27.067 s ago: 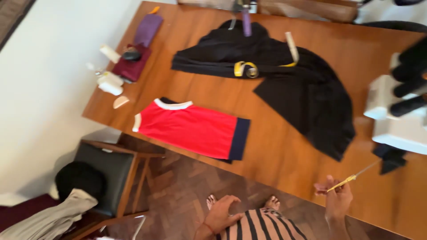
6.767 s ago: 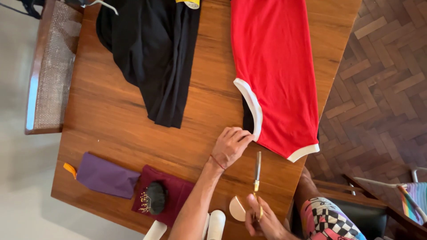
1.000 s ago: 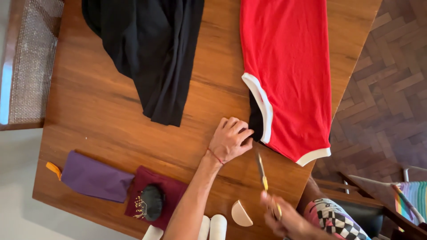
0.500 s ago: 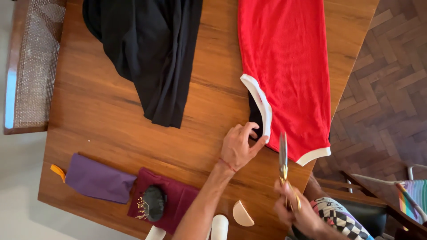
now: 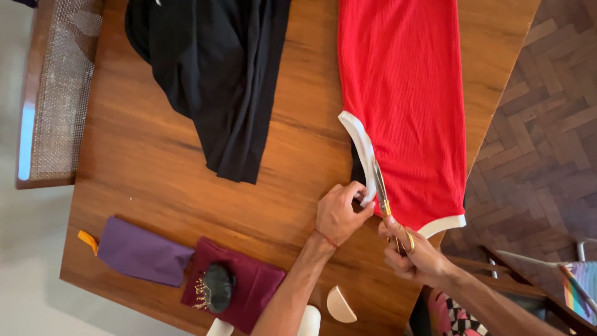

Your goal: Measuring and cutting black fabric with scissors using a red and white garment as a template

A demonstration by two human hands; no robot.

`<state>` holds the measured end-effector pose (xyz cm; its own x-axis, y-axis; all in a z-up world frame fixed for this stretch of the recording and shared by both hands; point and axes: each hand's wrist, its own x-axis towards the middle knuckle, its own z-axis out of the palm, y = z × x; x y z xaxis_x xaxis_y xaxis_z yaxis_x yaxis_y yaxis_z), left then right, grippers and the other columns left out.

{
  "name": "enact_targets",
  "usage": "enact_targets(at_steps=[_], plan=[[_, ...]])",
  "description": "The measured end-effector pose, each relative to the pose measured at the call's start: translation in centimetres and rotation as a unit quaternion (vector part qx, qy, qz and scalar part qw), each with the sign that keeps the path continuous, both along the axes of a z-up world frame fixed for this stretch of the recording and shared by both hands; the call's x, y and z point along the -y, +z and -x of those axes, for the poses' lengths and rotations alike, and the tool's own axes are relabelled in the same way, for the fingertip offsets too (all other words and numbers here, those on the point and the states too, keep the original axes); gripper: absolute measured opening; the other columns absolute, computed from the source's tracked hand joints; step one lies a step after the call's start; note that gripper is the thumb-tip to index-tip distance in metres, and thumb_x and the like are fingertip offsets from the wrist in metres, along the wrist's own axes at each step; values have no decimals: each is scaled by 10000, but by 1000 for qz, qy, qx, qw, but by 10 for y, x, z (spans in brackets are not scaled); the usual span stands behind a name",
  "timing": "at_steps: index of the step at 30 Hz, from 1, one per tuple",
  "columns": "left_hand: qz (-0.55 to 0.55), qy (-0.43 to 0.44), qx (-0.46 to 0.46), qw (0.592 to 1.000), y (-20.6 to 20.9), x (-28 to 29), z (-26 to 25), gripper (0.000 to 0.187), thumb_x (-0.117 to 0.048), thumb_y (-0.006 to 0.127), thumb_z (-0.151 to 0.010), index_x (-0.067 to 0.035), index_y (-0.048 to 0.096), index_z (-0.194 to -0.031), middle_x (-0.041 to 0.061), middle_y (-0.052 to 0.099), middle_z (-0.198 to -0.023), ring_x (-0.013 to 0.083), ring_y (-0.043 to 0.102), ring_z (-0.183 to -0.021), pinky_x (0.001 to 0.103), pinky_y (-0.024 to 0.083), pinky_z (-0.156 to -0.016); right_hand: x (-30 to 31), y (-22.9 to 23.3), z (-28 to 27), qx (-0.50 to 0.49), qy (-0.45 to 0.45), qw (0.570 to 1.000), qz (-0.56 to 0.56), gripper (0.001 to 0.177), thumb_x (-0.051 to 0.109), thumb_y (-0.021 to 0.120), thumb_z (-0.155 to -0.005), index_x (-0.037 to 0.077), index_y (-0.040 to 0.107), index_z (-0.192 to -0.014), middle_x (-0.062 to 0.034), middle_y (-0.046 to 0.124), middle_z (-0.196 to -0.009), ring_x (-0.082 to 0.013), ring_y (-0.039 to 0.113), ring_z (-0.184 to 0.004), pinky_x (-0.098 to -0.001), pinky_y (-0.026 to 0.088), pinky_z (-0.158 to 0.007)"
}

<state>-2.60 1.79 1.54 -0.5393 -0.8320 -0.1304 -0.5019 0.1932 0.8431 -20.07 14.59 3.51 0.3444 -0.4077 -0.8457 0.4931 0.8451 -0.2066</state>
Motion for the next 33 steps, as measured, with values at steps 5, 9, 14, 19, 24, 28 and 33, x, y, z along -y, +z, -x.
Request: enact_targets(at_steps=[5, 9, 14, 19, 24, 28, 33], plan=[[62, 49, -4, 997, 12, 17, 8, 182, -240, 837, -896, -117, 707, -927, 65, 752, -884, 279, 686, -836, 411, 575, -747, -1, -4, 3, -16, 27, 1000, -3, 513, 666, 447, -1016, 155, 467, -975, 7, 276, -495, -120, 174, -406, -320, 151, -389], [126, 106, -66, 984, 11, 43, 21, 223, -214, 803, -950, -59, 702, -1073, 97, 739, -964, 299, 691, -915, 413, 565, -802, -1, -3, 10, -52, 74, 996, 6, 509, 651, 442, -1012, 146, 509, -1005, 10, 269, -486, -127, 198, -409, -327, 173, -392], [100, 150, -38, 983, 0, 54, 35, 200, -226, 764, -979, -79, 724, -1109, 67, 772, -953, 282, 714, -911, 417, 578, -811, 5, -9, 23, -25, 69, 997, 38, 514, 646, 408, -1026, 139, 486, -997, 7, 264, -470, -122, 189, -390, -325, 157, -375], [49, 154, 19, 987, -1, 55, 42, 295, -339, 833, -935, -84, 702, -1002, 66, 770, -900, 288, 703, -846, 424, 568, -742, 8, -3, 26, -20, 100, 995, 16, 504, 624, 425, -1024, 128, 515, -1023, -7, 276, -471, -132, 207, -392, -332, 175, -389], [40, 155, 51, 986, 1, 50, 48, 307, -343, 857, -905, -81, 699, -925, 68, 757, -865, 290, 692, -828, 428, 564, -735, 5, 14, 32, -37, 117, 992, -21, 487, 618, 522, -960, 139, 515, -1046, -35, 300, -465, -170, 248, -399, -351, 205, -409], [32, 206, -24, 978, 9, 35, 51, 196, -255, 803, -926, -90, 722, -993, 40, 769, -915, 258, 714, -865, 400, 594, -777, -1, 11, 37, 28, 133, 990, 43, 549, 705, 457, -965, 162, 476, -1043, -22, 310, -462, -148, 237, -389, -329, 190, -386], [68, 233, 36, 969, 19, 11, 55, 226, -250, 840, -917, -71, 751, -1023, 76, 750, -888, 294, 686, -836, 427, 568, -753, 5, 0, 48, 34, 92, 995, -11, 545, 679, 449, -970, 148, 511, -1076, 10, 283, -488, -126, 207, -400, -322, 167, -389]])
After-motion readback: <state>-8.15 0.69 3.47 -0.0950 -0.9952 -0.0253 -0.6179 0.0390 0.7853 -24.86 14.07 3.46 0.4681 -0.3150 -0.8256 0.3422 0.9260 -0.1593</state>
